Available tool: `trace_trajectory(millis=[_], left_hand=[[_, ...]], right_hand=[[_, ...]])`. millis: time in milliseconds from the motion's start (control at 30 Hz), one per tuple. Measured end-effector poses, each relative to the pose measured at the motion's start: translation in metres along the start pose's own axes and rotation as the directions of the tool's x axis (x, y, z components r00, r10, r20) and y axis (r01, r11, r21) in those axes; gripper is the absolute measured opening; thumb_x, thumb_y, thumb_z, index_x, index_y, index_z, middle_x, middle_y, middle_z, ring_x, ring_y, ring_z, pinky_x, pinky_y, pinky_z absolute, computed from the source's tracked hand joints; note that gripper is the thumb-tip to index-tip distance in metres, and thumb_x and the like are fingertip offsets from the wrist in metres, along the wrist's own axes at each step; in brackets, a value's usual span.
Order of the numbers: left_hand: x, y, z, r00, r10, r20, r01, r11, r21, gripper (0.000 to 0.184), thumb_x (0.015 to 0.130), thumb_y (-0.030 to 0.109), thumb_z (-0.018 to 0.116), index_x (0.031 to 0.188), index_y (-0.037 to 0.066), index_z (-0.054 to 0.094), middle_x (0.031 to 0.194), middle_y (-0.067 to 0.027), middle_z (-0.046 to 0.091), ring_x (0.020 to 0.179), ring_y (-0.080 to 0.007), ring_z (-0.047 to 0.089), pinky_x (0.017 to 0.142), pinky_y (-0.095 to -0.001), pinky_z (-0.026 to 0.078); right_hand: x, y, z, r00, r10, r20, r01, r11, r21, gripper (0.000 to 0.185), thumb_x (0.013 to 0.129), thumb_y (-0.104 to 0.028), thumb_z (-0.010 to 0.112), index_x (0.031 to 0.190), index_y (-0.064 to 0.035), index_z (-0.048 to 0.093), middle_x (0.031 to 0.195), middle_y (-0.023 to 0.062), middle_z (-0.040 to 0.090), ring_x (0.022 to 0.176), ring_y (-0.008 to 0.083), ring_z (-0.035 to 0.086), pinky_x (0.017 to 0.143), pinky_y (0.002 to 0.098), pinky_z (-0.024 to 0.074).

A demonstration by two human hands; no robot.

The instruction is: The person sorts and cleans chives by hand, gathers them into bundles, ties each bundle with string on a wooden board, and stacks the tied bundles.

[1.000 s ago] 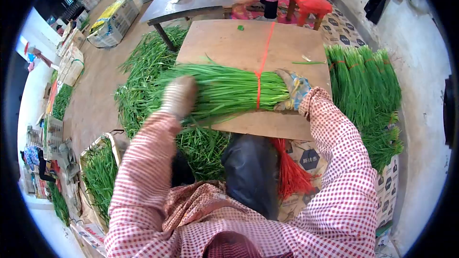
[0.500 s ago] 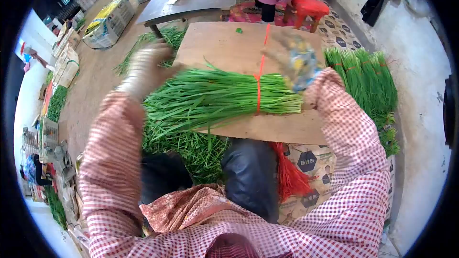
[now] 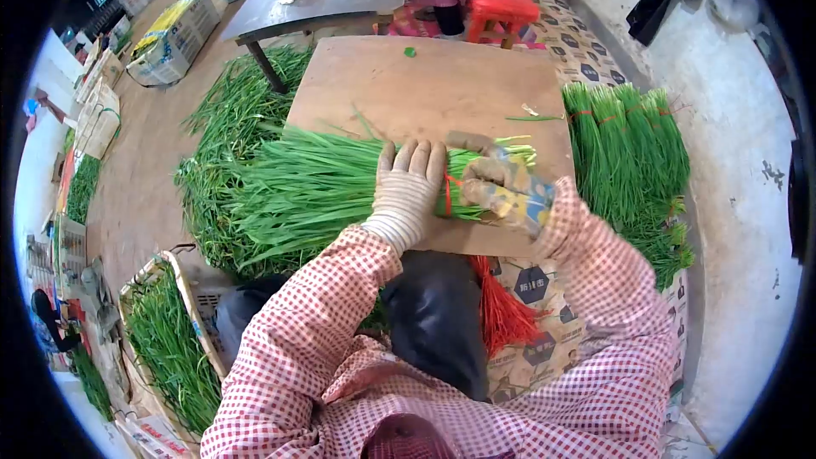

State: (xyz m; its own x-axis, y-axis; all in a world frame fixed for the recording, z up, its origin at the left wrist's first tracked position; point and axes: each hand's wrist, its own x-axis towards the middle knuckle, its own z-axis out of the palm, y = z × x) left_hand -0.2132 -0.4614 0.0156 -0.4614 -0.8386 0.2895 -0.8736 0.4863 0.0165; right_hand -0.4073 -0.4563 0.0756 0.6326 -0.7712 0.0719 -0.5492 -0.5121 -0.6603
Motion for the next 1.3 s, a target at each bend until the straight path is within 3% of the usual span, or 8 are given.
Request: trace_trajectory(millis=[200, 500, 667, 900, 967, 1100, 1167, 1300], left_hand=[[0.029, 0.008, -0.051, 0.806, -0.071, 0.587, 0.112, 0.993, -0.034, 0.091, 0.062, 0.057, 0.074, 0.139, 0.021, 0.042, 0.131, -0.0097, 0.044, 0.13, -0.0298, 0.037, 0.108, -0.0527, 0.025], [0.024, 0.01, -0.026, 0.868, -0.135, 0.477, 0.188, 0.98, -0.065, 0.086, 0.075, 0.038, 0.073, 0.147, 0.028, 0.027, 0.156, -0.0023, 0.023, 0.144, -0.032, 0.019, 0.107, -0.069, 0.018], [0.033, 0.018, -0.041, 0.813, -0.147, 0.563, 0.185, 0.983, -0.012, 0.102, 0.065, 0.042, 0.08, 0.148, 0.024, 0.025, 0.156, -0.0072, 0.023, 0.144, -0.0341, 0.019, 0.109, -0.0659, 0.018], [0.029, 0.021, -0.049, 0.855, -0.134, 0.501, 0.132, 0.99, 0.04, 0.096, 0.059, 0.047, 0.081, 0.139, 0.015, 0.039, 0.142, -0.0098, 0.045, 0.139, -0.0279, 0.031, 0.112, -0.0625, 0.016], [0.02, 0.011, -0.048, 0.918, -0.143, 0.369, 0.14, 0.99, 0.035, 0.097, 0.052, 0.051, 0.084, 0.133, 0.014, 0.046, 0.134, -0.0108, 0.052, 0.132, -0.0243, 0.042, 0.113, -0.0599, 0.015], [0.012, -0.035, -0.108, 0.941, -0.279, 0.191, 0.3, 0.95, -0.091, 0.087, 0.053, 0.041, 0.088, 0.125, 0.012, 0.05, 0.122, -0.0101, 0.061, 0.12, -0.0272, 0.051, 0.113, -0.0509, 0.023], [0.006, -0.086, -0.103, 0.951, -0.238, 0.196, 0.288, 0.462, -0.839, 0.082, 0.055, 0.038, 0.086, 0.125, 0.012, 0.051, 0.121, -0.006, 0.059, 0.117, -0.0246, 0.052, 0.111, -0.0449, 0.029], [-0.015, -0.137, -0.165, 0.91, -0.115, 0.399, 0.268, -0.571, -0.776, 0.084, 0.059, 0.03, 0.086, 0.13, 0.008, 0.045, 0.124, -0.0043, 0.058, 0.115, -0.0225, 0.053, 0.109, -0.0392, 0.035]], right_hand=[[0.029, -0.039, 0.052, 0.868, 0.463, -0.176, 0.187, 0.023, 0.982, 0.02, 0.095, -0.028, 0.06, 0.097, -0.0083, 0.06, 0.089, -0.0007, 0.06, 0.083, 0.0132, 0.058, 0.076, 0.0264, 0.046], [0.013, -0.068, 0.073, 0.753, 0.614, -0.236, 0.156, 0.182, 0.971, 0.012, 0.087, -0.016, 0.066, 0.095, -0.0083, 0.06, 0.078, 0.0001, 0.06, 0.06, 0.0074, 0.054, 0.051, 0.021, 0.0451], [-0.06, -0.037, 0.167, 0.81, 0.317, -0.493, 0.027, 0.82, 0.571, 0.011, 0.088, -0.015, 0.059, 0.083, -0.0065, 0.061, 0.074, -0.0031, 0.057, 0.068, 0.0111, 0.052, 0.06, 0.0275, 0.0433], [-0.064, -0.026, 0.166, 0.856, 0.506, -0.103, -0.309, 0.662, 0.683, 0.015, 0.088, -0.018, 0.057, 0.083, -0.0048, 0.062, 0.076, 0.0009, 0.055, 0.068, 0.0142, 0.054, 0.063, 0.0265, 0.0442], [-0.088, -0.033, 0.156, 0.833, 0.007, -0.554, 0.227, 0.908, 0.352, 0.022, 0.088, -0.026, 0.064, 0.094, -0.005, 0.065, 0.1, 0.0088, 0.061, 0.09, 0.0218, 0.061, 0.08, 0.0335, 0.0489], [-0.112, -0.01, 0.136, 0.777, 0.509, -0.37, -0.05, 0.637, 0.769, 0.037, 0.084, -0.024, 0.068, 0.117, -0.0081, 0.058, 0.12, 0.0159, 0.056, 0.108, 0.0286, 0.056, 0.09, 0.0389, 0.0476], [-0.092, 0.066, 0.141, 0.615, 0.517, -0.595, 0.015, 0.747, 0.665, 0.043, 0.084, -0.026, 0.065, 0.123, -0.0088, 0.054, 0.125, 0.0152, 0.053, 0.111, 0.0286, 0.054, 0.088, 0.0398, 0.0479], [-0.004, 0.102, 0.138, 0.665, 0.21, -0.716, -0.287, 0.958, 0.014, 0.045, 0.086, -0.016, 0.064, 0.129, -0.0098, 0.052, 0.124, 0.0167, 0.056, 0.112, 0.0336, 0.054, 0.097, 0.0429, 0.0445]])
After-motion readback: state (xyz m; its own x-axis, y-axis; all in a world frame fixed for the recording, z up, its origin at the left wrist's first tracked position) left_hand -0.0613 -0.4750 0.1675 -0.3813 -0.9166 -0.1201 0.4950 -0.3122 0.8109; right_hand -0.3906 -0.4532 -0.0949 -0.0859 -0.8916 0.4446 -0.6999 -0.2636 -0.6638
